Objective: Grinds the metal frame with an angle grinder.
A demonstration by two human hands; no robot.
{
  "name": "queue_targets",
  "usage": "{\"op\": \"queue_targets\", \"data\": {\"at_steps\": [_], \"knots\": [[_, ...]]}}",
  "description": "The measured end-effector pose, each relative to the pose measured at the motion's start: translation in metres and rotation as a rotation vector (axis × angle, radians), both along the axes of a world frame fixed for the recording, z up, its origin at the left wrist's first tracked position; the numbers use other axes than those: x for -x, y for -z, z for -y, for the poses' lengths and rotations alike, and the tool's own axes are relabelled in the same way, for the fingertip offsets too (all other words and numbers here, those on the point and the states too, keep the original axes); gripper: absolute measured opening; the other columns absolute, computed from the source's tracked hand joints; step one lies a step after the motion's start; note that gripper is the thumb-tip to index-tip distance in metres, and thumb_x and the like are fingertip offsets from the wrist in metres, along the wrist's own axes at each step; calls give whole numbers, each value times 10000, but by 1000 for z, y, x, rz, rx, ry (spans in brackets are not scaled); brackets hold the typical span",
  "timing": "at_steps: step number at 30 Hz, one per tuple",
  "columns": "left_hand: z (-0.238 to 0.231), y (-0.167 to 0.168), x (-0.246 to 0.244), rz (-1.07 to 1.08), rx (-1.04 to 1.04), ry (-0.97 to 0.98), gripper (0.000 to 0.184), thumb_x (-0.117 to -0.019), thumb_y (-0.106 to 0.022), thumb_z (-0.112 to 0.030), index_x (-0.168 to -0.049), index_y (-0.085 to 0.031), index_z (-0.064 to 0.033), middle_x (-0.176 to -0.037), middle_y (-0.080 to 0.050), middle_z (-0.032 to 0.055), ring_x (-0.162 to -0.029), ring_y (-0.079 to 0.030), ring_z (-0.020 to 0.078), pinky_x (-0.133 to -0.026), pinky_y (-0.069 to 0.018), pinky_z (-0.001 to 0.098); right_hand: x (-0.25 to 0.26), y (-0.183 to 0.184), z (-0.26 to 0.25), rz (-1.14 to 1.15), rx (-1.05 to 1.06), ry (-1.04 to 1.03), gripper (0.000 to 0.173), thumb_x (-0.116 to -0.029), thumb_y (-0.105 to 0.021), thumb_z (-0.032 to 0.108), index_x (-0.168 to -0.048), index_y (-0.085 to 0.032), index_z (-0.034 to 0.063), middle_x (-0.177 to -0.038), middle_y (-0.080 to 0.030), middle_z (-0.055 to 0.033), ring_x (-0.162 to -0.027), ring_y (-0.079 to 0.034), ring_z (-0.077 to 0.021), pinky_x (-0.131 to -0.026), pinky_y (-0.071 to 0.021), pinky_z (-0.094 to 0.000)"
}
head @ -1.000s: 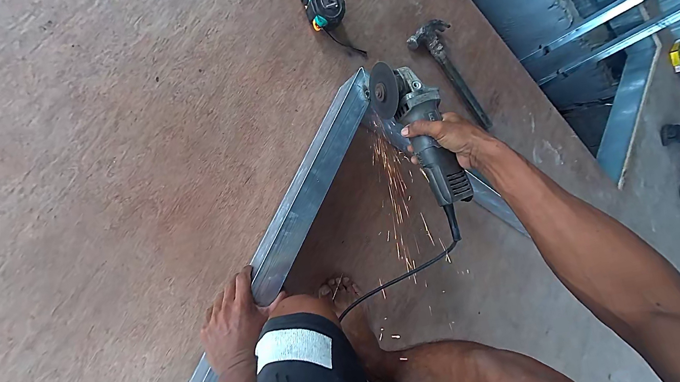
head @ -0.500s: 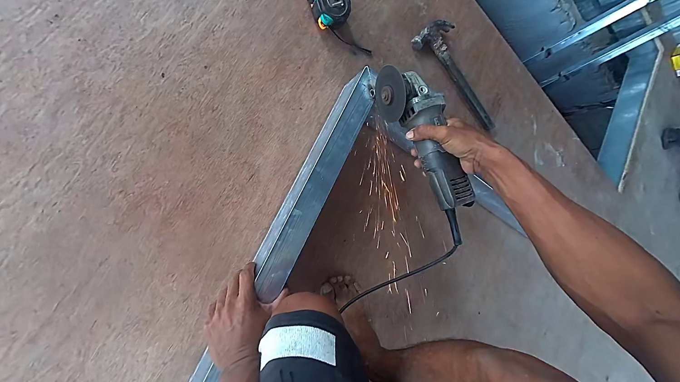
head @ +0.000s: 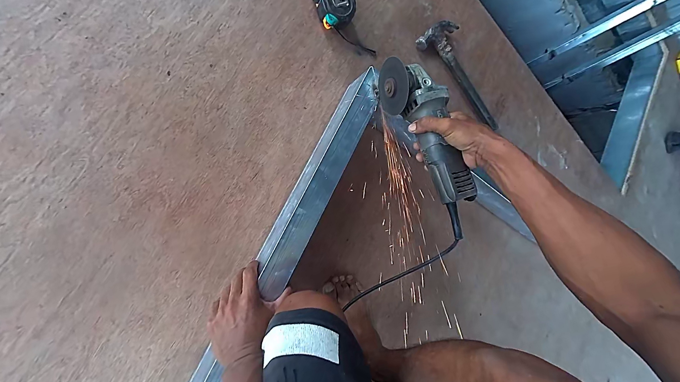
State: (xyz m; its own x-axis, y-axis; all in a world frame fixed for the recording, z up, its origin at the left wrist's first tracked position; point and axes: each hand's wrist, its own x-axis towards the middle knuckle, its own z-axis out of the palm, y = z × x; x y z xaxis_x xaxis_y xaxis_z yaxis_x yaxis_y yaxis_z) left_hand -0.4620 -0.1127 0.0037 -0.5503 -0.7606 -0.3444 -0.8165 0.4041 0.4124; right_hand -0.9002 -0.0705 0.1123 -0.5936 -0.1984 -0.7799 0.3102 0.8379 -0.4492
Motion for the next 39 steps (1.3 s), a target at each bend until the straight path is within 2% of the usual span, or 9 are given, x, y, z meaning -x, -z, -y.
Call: {"op": "queue_targets", "data": {"at_steps": [8, 10, 15, 18, 20, 25, 29, 35, 39], "knots": [[-1, -1, 1, 4, 17, -10, 718, -788, -663, -621, -1252, -696, -75, -1089, -747, 184, -941, -731, 419, -725, -543, 608, 3, -1, 5, -22, 2, -35, 429, -933, -734, 318, -1235, -598, 47, -871, -706, -129, -707, -714, -241, -653, -624, -399], [0, -1, 1, 2, 14, -11, 694, -785, -680, -591, -1248, -696, -73, -1082, -745, 189, -937, -730, 421, -720, -541, 614, 5, -1, 6, -21, -3, -43, 441, -933, -737, 317, -1256, -591, 55, -916, -706, -123, -747, -719, -237, -682, -627, -399], [0, -2, 0, 4, -12, -5, 676, -797, -720, -557, -1274, -687, -79, -1121, -738, 196, -972, -724, 437, -746, -538, 637, 4, -3, 8, -44, -11, -53, 413, -931, -736, 305, -1223, -598, 49, -883, -703, -110, -721, -713, -219, -671, -625, -382], [-1, 1, -1, -11, 10, -9, 717, -795, -658, -622, -1261, -693, -78, -1098, -744, 191, -946, -731, 424, -729, -545, 619, 5, -5, 6, -20, -33, -55, 442, -933, -737, 316, -1255, -584, 53, -899, -705, -128, -726, -718, -244, -667, -629, -410], [-1, 2, -2, -14, 4, -6, 718, -795, -676, -613, -1270, -686, -75, -1104, -741, 195, -952, -729, 428, -739, -547, 620, 3, -10, 0, 4, -55, -43, 464, -932, -739, 319, -1282, -574, 63, -927, -696, -140, -737, -715, -269, -666, -628, -441], [-1, 4, -2, -19, 34, 4, 687, -790, -670, -590, -1237, -699, -69, -1079, -745, 187, -933, -734, 416, -714, -548, 606, -4, -16, -34, 41, 20, 70, 478, -917, -743, 370, -1264, -569, 91, -880, -707, -122, -678, -716, -257, -604, -628, -426], [-2, 8, -3, -25, 45, 8, 710, -788, -648, -618, -1236, -700, -70, -1046, -747, 185, -905, -733, 421, -694, -543, 617, -6, -21, -51, 55, 73, 147, 421, -949, -714, 354, -1253, -569, 102, -869, -701, -116, -671, -710, -255, -593, -625, -429], [-2, 4, -2, 20, 28, -3, 649, -815, -645, -562, -1261, -687, -93, -1056, -744, 199, -894, -729, 438, -689, -528, 637, -18, -29, -70, 100, 171, 275, 445, -945, -707, 391, -1254, -561, 106, -888, -703, -117, -692, -712, -259, -609, -624, -446], [-2, -10, 3, 85, -20, -12, 634, -827, -697, -524, -1299, -664, -101, -1073, -730, 234, -920, -714, 480, -726, -510, 681, -27, -46, -82, 165, 265, 346, 496, -918, -721, 431, -1260, -561, 110, -929, -701, -120, -723, -714, -257, -633, -625, -440]]}}
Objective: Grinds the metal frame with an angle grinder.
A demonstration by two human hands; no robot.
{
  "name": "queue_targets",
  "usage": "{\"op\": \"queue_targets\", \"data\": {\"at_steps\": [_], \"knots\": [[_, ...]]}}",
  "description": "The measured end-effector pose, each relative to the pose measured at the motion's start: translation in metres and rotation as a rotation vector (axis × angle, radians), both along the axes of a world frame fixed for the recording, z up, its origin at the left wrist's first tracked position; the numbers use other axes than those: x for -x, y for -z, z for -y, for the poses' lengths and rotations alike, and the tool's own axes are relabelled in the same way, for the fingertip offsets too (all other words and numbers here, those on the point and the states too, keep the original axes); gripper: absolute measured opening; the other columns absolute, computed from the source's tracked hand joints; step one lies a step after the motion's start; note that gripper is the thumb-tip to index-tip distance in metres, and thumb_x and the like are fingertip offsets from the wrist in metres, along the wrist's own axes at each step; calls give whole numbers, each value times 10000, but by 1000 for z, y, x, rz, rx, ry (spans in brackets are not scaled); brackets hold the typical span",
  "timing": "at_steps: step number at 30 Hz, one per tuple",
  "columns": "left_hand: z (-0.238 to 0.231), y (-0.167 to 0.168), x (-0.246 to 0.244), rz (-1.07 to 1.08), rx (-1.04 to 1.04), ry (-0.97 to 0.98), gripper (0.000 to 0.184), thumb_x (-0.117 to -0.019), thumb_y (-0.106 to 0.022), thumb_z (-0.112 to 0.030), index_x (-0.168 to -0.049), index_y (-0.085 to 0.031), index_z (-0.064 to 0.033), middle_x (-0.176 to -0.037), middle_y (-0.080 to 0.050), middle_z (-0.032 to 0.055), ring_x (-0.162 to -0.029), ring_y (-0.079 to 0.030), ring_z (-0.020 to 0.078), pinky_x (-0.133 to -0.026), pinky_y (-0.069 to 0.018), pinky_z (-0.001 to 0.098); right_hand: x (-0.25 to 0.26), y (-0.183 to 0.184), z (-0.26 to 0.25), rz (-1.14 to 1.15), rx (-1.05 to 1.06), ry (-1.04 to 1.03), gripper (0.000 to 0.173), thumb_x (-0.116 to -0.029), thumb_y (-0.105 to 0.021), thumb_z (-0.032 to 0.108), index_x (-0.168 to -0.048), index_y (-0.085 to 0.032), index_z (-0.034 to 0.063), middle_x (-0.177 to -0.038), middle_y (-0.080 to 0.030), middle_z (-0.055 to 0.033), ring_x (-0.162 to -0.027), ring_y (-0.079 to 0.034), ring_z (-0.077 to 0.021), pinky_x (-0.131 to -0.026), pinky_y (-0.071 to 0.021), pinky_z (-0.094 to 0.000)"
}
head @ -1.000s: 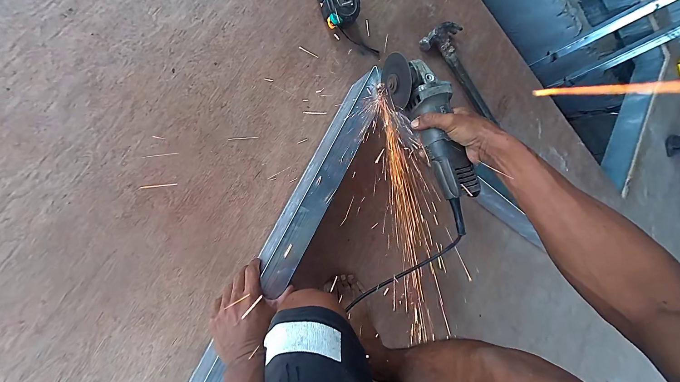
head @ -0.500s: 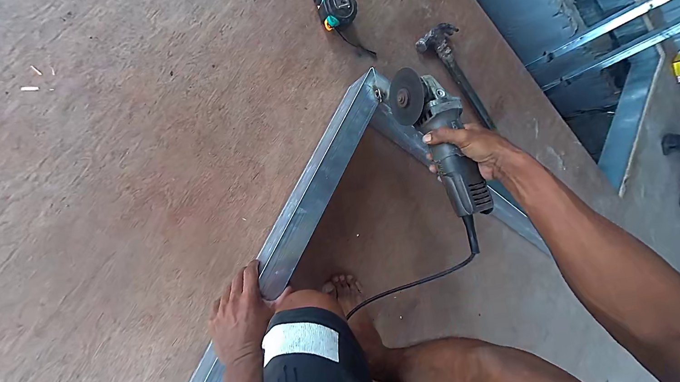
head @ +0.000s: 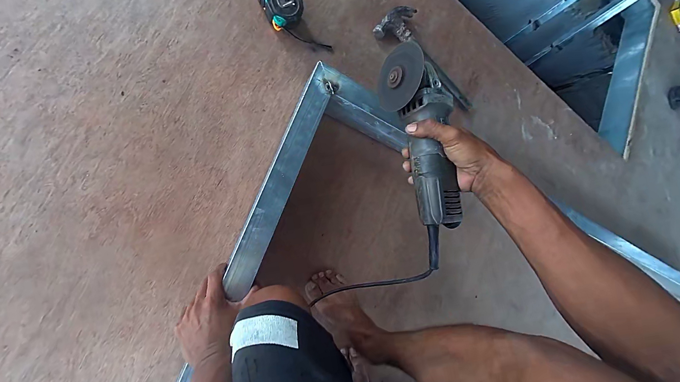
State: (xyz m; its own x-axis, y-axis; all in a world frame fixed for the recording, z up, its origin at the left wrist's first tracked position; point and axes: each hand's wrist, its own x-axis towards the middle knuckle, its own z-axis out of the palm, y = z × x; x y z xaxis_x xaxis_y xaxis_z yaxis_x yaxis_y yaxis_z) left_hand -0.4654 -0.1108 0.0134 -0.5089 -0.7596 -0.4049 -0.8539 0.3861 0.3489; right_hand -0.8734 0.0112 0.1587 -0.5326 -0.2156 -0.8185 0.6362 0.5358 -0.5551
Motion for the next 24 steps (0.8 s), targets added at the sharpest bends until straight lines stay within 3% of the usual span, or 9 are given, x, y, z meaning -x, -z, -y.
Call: {"op": "queue_targets", "data": {"at_steps": [2, 7, 11, 17, 24], "knots": [[0, -5, 1, 17, -17, -6, 673, -791, -736, -534, -1307, -662, -108, -1080, -728, 239, -935, -710, 488, -743, -505, 696, 1, -12, -3, 19, 19, 2, 453, -940, -695, 416, -1252, -556, 119, -928, -690, -117, -735, -710, -258, -640, -622, -439], [-2, 6, 1, -10, 89, 10, 733, -735, -658, -594, -1296, -660, -122, -1026, -735, 215, -869, -719, 462, -681, -510, 682, 26, -15, -1, -35, 69, -77, 446, -934, -704, 403, -1243, -565, 112, -910, -702, -127, -714, -716, -262, -628, -626, -442], [-21, 6, 1, 60, 151, -78, 753, -789, -674, -572, -1360, -605, -86, -1149, -697, 242, -1013, -686, 466, -810, -493, 676, 27, -17, -5, -49, 64, -87, 460, -944, -701, 385, -1270, -540, 105, -934, -697, -133, -740, -719, -275, -638, -628, -449], [-24, 1, -1, -23, 130, -86, 640, -847, -691, -531, -1281, -641, -62, -1033, -723, 239, -907, -711, 478, -698, -515, 679, 14, -34, -12, -47, 13, -88, 489, -923, -719, 409, -1271, -550, 110, -954, -701, -134, -758, -722, -278, -654, -628, -459], [-23, 4, -3, -46, 158, -66, 641, -837, -682, -533, -1262, -654, -53, -985, -731, 230, -851, -720, 463, -664, -516, 668, 16, -38, -26, -80, 34, -46, 449, -935, -712, 389, -1247, -561, 104, -910, -708, -137, -723, -722, -281, -629, -628, -460]]}}
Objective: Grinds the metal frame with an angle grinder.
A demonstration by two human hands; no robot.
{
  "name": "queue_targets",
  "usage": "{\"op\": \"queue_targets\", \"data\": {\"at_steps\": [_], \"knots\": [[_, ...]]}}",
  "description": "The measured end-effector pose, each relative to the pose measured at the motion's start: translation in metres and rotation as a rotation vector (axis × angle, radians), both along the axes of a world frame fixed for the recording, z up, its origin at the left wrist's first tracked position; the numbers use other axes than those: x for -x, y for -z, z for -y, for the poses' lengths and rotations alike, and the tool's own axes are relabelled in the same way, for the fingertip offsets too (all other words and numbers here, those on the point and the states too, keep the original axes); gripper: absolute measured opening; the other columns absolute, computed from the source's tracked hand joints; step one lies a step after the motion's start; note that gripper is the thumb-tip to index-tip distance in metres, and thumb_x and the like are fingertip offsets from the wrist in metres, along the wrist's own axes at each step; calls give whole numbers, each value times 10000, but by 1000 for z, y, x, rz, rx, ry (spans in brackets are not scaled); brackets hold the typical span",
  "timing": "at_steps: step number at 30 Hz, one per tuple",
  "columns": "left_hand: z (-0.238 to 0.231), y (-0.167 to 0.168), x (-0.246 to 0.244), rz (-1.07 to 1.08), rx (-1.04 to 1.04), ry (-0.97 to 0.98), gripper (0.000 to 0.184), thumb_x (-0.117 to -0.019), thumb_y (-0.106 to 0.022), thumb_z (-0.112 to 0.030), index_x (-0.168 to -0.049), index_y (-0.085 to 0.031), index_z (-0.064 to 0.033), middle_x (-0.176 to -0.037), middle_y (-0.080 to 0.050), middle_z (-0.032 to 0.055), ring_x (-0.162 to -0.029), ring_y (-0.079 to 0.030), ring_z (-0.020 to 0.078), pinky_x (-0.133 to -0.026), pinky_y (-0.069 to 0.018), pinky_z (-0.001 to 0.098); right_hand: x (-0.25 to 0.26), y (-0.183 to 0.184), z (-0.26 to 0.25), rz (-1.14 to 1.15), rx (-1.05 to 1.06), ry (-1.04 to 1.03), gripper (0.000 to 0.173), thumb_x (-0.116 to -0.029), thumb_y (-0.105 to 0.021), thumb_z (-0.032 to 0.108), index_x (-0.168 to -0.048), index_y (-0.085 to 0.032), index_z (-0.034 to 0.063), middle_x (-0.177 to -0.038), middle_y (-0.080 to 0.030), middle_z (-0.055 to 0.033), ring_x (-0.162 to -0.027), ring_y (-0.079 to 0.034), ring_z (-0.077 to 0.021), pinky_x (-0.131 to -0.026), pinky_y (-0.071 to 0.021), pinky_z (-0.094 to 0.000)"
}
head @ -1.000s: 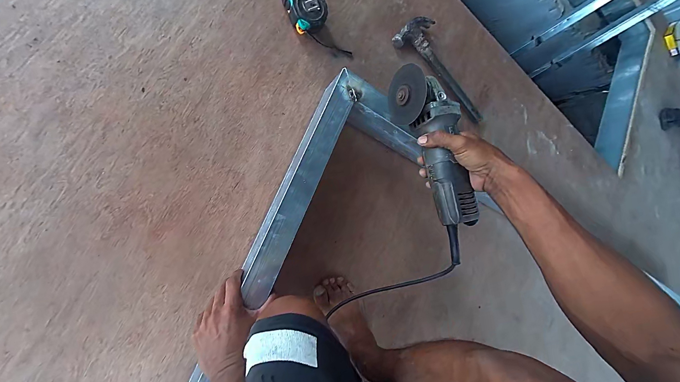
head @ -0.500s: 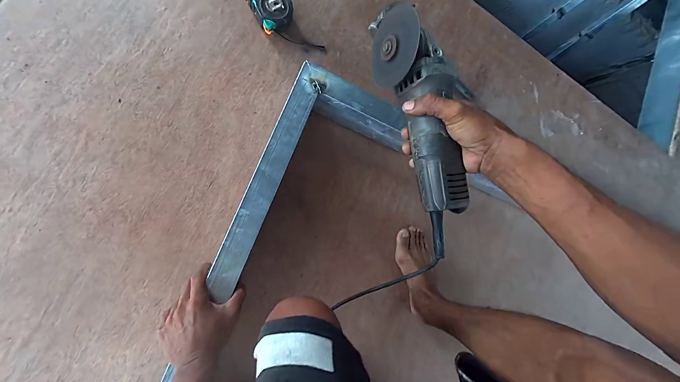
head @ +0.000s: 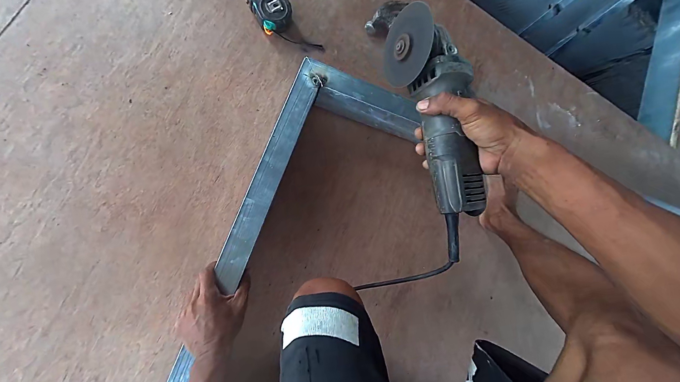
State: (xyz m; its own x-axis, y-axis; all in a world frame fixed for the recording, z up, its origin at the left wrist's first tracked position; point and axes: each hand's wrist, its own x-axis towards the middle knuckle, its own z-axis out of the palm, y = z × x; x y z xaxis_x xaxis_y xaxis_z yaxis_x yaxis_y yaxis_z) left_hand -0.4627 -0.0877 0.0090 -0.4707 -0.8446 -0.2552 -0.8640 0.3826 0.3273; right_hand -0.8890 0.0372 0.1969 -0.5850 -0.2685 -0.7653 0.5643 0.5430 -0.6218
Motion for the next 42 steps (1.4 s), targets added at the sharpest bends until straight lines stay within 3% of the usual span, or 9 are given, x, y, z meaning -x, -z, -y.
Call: {"op": "queue_targets", "data": {"at_steps": [11, 14, 19, 23, 25, 27, 31, 36, 42], "knots": [[-1, -5, 4, 42, -28, -24, 613, -837, -712, -509, -1260, -643, -71, -1086, -724, 192, -932, -720, 423, -707, -530, 643, -37, -1, 1, 31, 23, 12, 449, -935, -698, 422, -1231, -571, 108, -925, -693, -125, -735, -714, -270, -644, -625, -460], [2, -6, 2, 8, -73, -57, 678, -827, -734, -522, -1352, -611, -111, -1201, -703, 177, -1001, -711, 413, -755, -540, 638, -48, -10, 20, 59, 69, -36, 430, -936, -683, 453, -1200, -578, 130, -922, -695, -98, -728, -708, -239, -634, -617, -429], [5, -15, 18, -333, 12, -86, 870, -815, -694, -692, -1381, -604, -38, -1401, -602, 213, -1329, -536, 424, -1104, -391, 634, -59, -12, 65, 167, 291, -149, 404, -921, -670, 478, -1147, -582, 154, -917, -676, -76, -717, -696, -218, -627, -621, -423], [4, -81, 90, -648, -136, 208, 723, -859, -770, -562, -1402, -611, -112, -1316, -690, 65, -1241, -639, 209, -1084, -504, 485, -76, 12, 113, 237, 476, -326, 361, -946, -616, 459, -1144, -590, 158, -889, -671, -41, -731, -692, -187, -647, -625, -399], [11, -100, 117, -725, -152, 334, 790, -834, -797, -518, -1456, -568, -87, -1306, -701, 90, -1219, -656, 229, -1095, -483, 481, -90, 24, 137, 254, 543, -409, 327, -970, -574, 448, -1101, -596, 149, -867, -685, -50, -713, -696, -191, -645, -626, -401], [19, -102, 123, -777, -71, 304, 750, -837, -796, -517, -1368, -608, -22, -1167, -742, 120, -1079, -705, 251, -1037, -507, 473, -103, 39, 160, 304, 636, -491, 359, -926, -621, 472, -1050, -622, 135, -837, -685, -50, -697, -703, -189, -639, -637, -398], [27, -100, 88, -747, 34, 163, 566, -869, -796, -268, -1340, -634, 2, -1083, -763, 127, -994, -726, 260, -997, -518, 462, -132, 74, 199, 473, 802, -658, 451, -850, -724, 535, -1027, -676, 123, -836, -700, -39, -717, -718, -187, -639, -637, -389], [40, -111, 24, -575, 13, 124, 457, -936, -728, -257, -1288, -626, 16, -973, -750, 146, -908, -724, 283, -894, -550, 460, -199, 103, 233, 672, 860, -745, 442, -854, -726, 519, -1022, -673, 114, -820, -692, -43, -714, -717, -185, -648, -638, -386], [36, -145, -70, -833, -588, -100, 812, -864, -556, 70, -1608, -240, 0, -1477, -509, 241, -1268, -592, 288, -1024, -515, 415, -301, 120, 261, 841, 900, -898, 449, -817, -757, 534, -1026, -677, 145, -825, -704, -42, -718, -724, -192, -659, -641, -407]]}}
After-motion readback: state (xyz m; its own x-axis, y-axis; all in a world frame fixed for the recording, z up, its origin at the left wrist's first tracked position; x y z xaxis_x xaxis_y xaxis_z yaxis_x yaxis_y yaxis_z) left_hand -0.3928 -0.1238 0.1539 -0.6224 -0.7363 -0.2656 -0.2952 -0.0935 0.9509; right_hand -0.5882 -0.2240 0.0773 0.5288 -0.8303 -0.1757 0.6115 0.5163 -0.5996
